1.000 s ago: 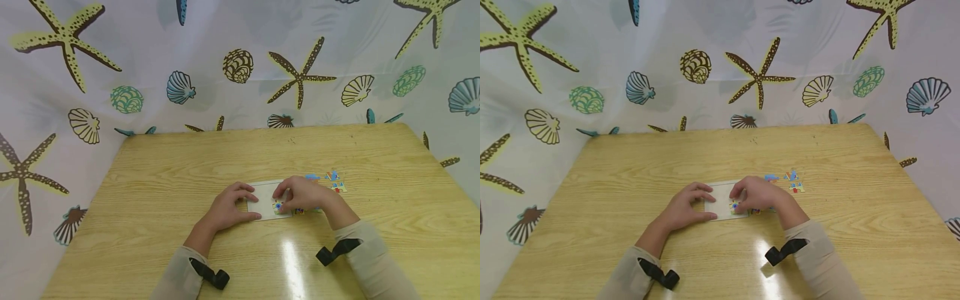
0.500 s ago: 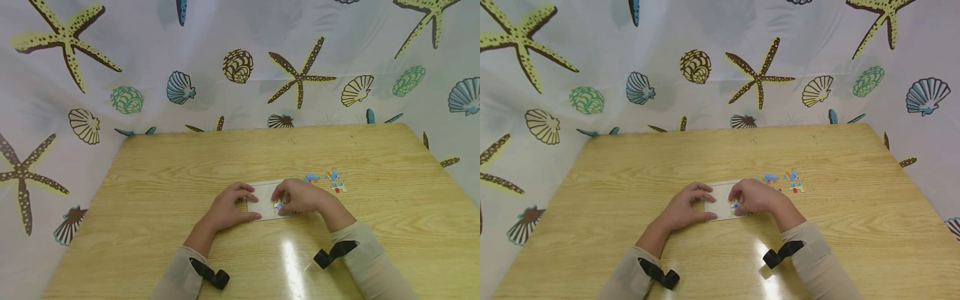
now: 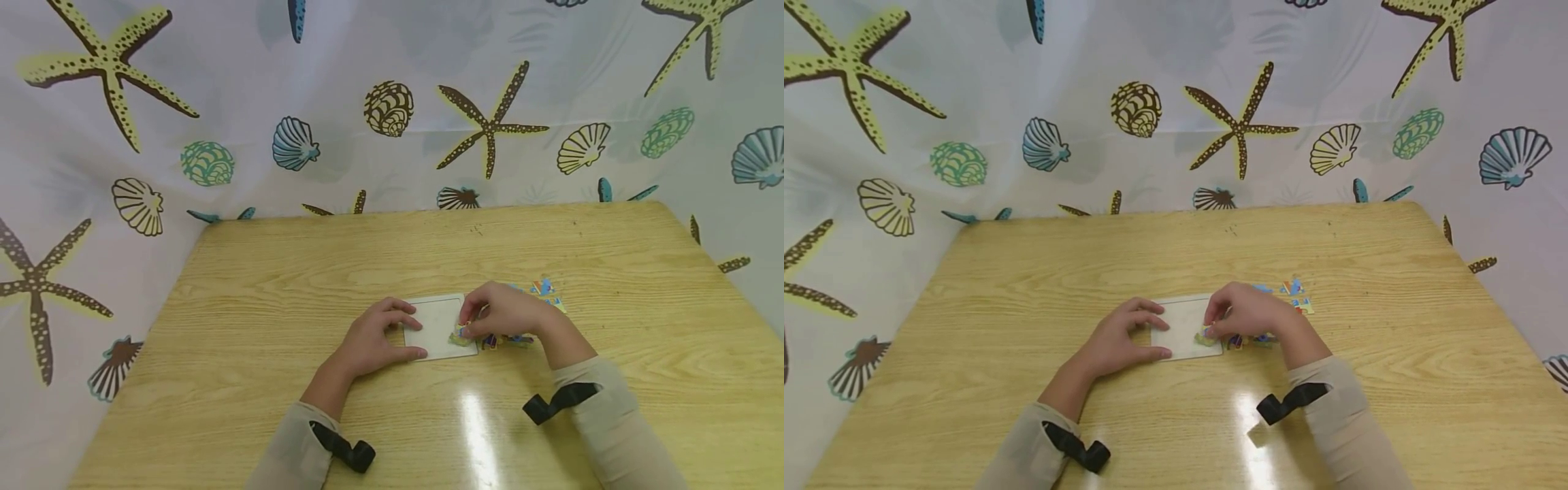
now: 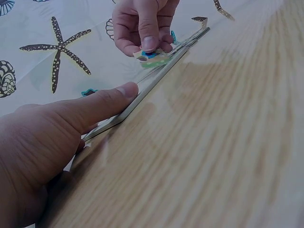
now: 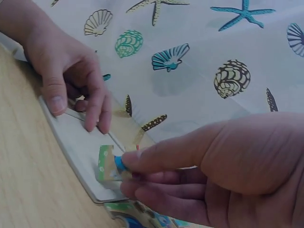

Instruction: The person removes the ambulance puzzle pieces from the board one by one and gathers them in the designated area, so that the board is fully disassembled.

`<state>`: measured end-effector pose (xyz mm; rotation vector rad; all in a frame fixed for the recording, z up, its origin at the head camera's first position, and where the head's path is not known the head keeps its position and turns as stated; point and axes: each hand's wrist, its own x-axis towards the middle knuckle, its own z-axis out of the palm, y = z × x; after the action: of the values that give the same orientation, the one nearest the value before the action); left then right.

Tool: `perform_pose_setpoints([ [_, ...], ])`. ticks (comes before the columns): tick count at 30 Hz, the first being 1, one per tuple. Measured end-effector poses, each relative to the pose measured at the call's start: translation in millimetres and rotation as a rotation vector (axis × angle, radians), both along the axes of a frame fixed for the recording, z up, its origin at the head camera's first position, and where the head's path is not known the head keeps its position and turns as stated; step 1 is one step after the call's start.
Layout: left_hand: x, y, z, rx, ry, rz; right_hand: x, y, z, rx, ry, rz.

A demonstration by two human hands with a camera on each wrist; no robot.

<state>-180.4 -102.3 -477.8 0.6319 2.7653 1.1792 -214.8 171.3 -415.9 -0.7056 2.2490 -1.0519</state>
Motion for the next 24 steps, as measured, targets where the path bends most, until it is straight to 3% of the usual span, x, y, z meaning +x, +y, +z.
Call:
perform_pose_setpoints([
  [7, 0.4, -0.4, -1.0, -0.008, -0.007, 0.009, -7.1, 13, -0.8, -0.163, -0.160, -0.059],
  [14, 0.0, -1.1, -2.1, 0.005, -0.010, 0.006, -11.4, 23, -1.0, -0.180, -0.213, -0.039],
  [19, -0.7, 0.0, -2.5, 0.003, -0.015, 0.007, -14.0, 33, -2.7, -0.217, -0.281, -0.084],
  [24, -0.8, 0.7, -1.9, 0.003, -0.016, 0.006, -15.9, 44, -1.5, -0.246, -0.283, -0.106],
])
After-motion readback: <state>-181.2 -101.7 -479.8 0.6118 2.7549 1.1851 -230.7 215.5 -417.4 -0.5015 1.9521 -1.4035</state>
